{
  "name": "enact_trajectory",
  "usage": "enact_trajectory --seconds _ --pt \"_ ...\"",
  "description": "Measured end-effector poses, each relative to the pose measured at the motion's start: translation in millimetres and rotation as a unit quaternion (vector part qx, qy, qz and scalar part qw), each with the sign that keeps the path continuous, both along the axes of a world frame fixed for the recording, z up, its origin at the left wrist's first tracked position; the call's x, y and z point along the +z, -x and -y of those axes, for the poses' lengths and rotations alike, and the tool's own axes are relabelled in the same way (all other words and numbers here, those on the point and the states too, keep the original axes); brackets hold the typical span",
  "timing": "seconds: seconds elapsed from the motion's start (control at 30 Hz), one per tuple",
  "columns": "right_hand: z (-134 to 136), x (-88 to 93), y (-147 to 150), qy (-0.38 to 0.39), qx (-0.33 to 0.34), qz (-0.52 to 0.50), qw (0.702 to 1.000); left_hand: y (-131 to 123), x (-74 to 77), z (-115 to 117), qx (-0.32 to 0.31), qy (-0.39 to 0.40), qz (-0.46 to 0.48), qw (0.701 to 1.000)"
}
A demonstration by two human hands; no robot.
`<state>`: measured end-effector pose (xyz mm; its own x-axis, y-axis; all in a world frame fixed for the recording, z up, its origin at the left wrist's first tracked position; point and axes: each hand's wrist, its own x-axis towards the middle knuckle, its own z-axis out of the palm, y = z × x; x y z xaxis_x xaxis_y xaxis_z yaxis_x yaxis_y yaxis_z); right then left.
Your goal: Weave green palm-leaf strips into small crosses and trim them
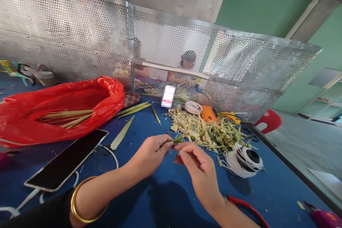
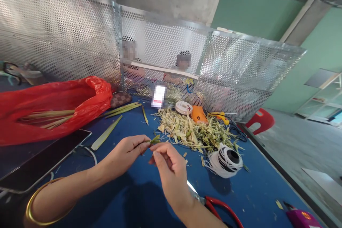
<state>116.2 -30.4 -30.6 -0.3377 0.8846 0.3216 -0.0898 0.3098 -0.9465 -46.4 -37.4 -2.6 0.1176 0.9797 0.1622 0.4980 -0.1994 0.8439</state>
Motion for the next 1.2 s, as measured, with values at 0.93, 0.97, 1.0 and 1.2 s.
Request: enact_trajectory --seconds 0.93,0.97,1.0,1.2 --pt "11 7.0 -4 -0.325 0.057 0.204 0.922 -4 -9.3 3 0.035 -0.001 -0.001 0.999" --pt "9 10.0 -5 -0.297 0.059 0.184 0.935 -4 -7.8 3 0.018 0.005 -0.020 1.000" --pt "7 13.4 -6 -0.255 0.060 0.160 0.952 -3 -6.0 3 -0.002 0.013 -0.040 0.999" --pt "-14 25.0 -18 0.111 0.091 -0.027 0.989 0 9.0 6 -0.157 0.076 -0.037 0.984"
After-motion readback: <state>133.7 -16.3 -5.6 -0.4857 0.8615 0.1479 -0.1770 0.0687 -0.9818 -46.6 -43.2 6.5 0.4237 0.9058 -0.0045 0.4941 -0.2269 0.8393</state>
